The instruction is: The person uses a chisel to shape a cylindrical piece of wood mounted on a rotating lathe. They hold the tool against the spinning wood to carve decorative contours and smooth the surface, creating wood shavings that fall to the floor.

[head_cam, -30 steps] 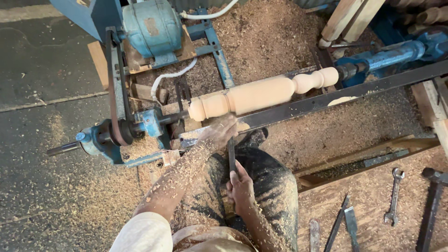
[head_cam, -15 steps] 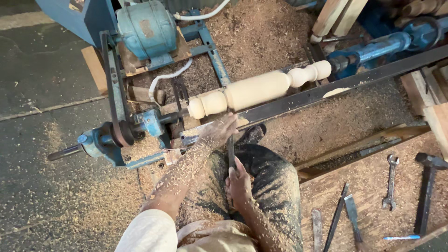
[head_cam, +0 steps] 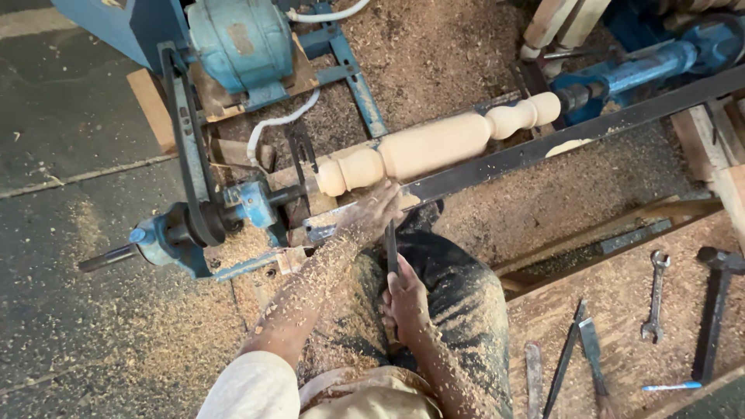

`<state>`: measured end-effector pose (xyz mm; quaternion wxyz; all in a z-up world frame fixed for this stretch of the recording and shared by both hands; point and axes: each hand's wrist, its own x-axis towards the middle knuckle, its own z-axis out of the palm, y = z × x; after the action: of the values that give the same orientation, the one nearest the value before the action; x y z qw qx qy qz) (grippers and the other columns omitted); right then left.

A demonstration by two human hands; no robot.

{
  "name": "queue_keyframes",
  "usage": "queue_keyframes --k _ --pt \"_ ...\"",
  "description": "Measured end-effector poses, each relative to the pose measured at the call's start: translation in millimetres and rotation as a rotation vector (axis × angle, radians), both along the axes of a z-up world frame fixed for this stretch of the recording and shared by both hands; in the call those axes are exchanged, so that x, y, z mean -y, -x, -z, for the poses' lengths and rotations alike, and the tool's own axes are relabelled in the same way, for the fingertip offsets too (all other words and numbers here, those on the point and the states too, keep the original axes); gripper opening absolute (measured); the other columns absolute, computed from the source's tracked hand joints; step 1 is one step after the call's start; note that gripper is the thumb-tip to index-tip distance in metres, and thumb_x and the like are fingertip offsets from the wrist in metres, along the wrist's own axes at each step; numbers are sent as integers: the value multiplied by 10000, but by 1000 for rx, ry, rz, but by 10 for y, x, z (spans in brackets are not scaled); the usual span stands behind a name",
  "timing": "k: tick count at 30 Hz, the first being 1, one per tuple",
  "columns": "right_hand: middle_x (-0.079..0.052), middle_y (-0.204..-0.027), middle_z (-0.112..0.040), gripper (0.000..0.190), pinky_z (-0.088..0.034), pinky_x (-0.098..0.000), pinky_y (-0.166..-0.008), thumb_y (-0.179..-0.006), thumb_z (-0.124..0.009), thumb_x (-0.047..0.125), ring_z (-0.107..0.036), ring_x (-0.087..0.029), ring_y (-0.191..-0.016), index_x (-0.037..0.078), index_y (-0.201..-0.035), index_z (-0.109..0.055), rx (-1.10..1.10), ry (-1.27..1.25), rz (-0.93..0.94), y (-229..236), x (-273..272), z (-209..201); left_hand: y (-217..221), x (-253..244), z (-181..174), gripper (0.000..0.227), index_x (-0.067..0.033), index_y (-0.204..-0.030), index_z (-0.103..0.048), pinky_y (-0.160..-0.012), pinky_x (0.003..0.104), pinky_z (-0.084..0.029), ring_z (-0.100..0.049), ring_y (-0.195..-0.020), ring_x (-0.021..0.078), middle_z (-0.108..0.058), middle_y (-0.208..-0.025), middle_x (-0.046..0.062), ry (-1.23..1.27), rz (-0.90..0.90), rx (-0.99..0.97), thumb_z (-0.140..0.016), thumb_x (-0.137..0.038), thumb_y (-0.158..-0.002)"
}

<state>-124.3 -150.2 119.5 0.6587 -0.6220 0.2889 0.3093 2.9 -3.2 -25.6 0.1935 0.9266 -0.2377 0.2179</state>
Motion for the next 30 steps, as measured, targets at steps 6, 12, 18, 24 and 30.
queue_keyframes --k 6,12,18,24,30 --pt "18 -636 -483 471 -325 -245 -391 -1024 -496 159 -381 -77 -453 228 -1490 -520 80 37 -90 -44 90 96 7 -22 -26 495 33 -1446 -516 -1210 438 -414 -481 -1437 365 -535 -1493 231 -50 -6 28 -463 -242 -1037" --pt "-22 -908 -727 510 -483 -232 -460 -970 -451 102 -567 -100 -594 198 -1463 -542 373 286 -181 307 679 497 838 70 -348 413 -54 -1450 -473 -1212 462 -414 -469 -1414 329 -498 -1496 178 -60 -81 -98 -435 -163 -1053" --pt "-127 -1164 -751 401 -574 -412 -826 -964 -721 221 -734 -253 -1026 105 -1336 -628 769 394 -846 92 838 458 1519 235 -302 330 -90 -1265 -591 -1021 413 -529 -596 -1151 254 -604 -1244 108 -100 -81 -380 -462 -282 -1029" --pt "-50 -1229 -634 357 -578 -478 -808 -1038 -598 260 -703 -246 -1021 109 -1357 -543 1825 1012 -651 -19 880 -508 1184 444 -794 388 -100 -1104 -683 -752 345 -662 -727 -842 181 -694 -997 57 263 -36 -902 -460 -393 -981" --pt "-40 -760 -646 351 -496 -303 -552 -980 -573 270 -617 -142 -623 67 -1266 -579 658 606 -507 31 811 -18 1191 1107 -1059 587 -4 -972 -704 -882 400 -537 -685 -1015 262 -738 -1186 149 1457 -97 -553 -479 -531 -1096"
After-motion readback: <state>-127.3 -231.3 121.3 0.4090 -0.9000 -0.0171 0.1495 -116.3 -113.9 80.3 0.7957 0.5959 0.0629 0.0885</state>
